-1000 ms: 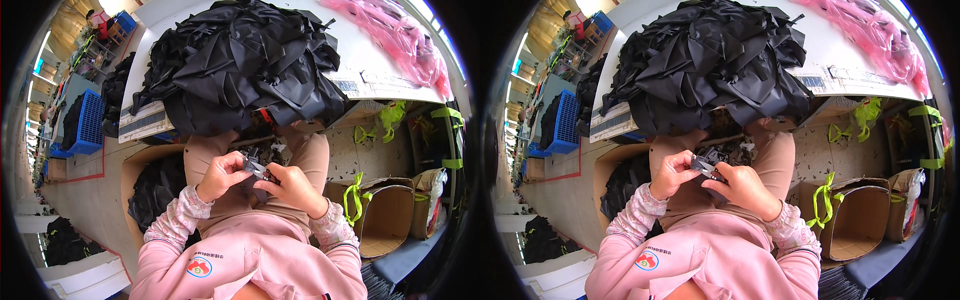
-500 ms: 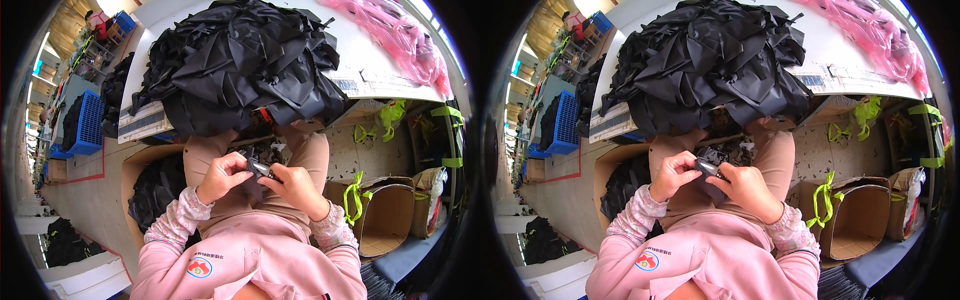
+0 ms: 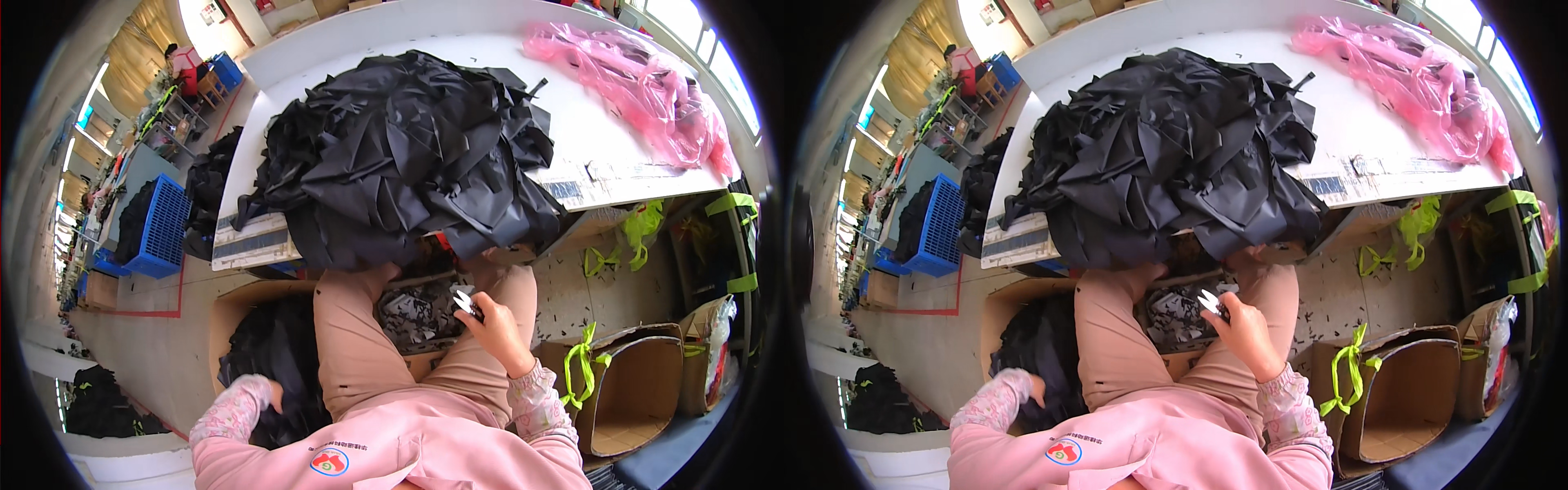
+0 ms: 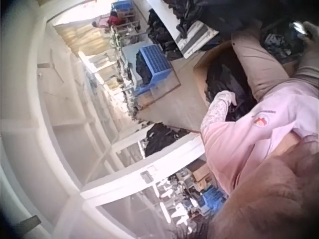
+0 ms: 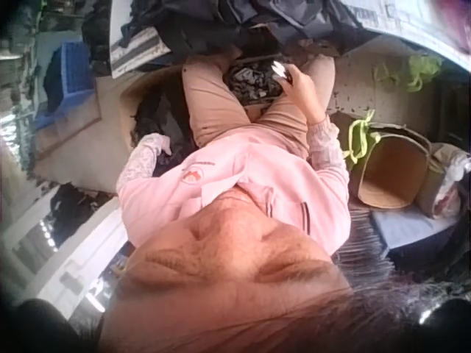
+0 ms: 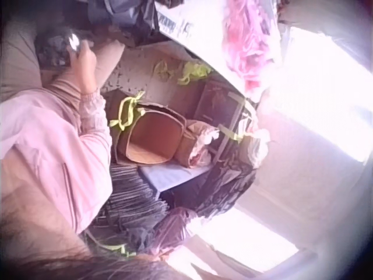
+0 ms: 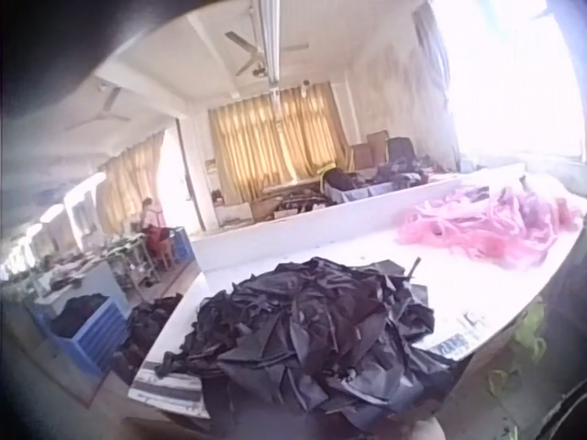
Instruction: The recorder uses scissors to trim excess threads and material from black fabric pieces at a factory workstation.
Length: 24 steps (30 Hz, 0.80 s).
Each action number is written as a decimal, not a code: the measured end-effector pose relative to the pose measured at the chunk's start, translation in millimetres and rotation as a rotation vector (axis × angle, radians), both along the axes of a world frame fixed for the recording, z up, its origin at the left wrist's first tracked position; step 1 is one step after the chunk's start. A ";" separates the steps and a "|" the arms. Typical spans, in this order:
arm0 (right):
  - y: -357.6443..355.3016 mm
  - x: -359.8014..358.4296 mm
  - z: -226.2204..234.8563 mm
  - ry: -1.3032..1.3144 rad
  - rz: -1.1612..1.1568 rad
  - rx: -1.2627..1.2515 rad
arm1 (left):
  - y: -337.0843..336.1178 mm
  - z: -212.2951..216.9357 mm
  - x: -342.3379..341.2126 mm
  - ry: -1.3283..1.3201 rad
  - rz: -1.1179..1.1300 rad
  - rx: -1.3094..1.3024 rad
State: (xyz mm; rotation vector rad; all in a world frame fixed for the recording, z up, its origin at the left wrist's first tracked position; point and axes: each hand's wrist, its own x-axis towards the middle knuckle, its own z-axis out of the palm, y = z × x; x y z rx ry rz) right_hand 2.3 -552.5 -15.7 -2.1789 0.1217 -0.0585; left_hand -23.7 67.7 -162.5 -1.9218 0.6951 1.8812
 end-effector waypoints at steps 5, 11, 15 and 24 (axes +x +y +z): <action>12.1 9.2 -8.4 -0.011 0.109 -0.007 | -161.8 125.4 79.1 -0.185 0.360 -0.449; 40.9 9.8 -13.1 -0.043 0.217 0.053 | -287.8 188.5 252.2 -1.381 0.830 -1.409; 41.7 -5.4 -18.8 0.009 0.256 0.061 | -302.3 179.1 344.7 -1.703 0.478 -1.203; 14.7 -19.0 -36.6 0.036 0.082 0.047 | -320.0 291.6 352.1 -1.277 1.289 -1.829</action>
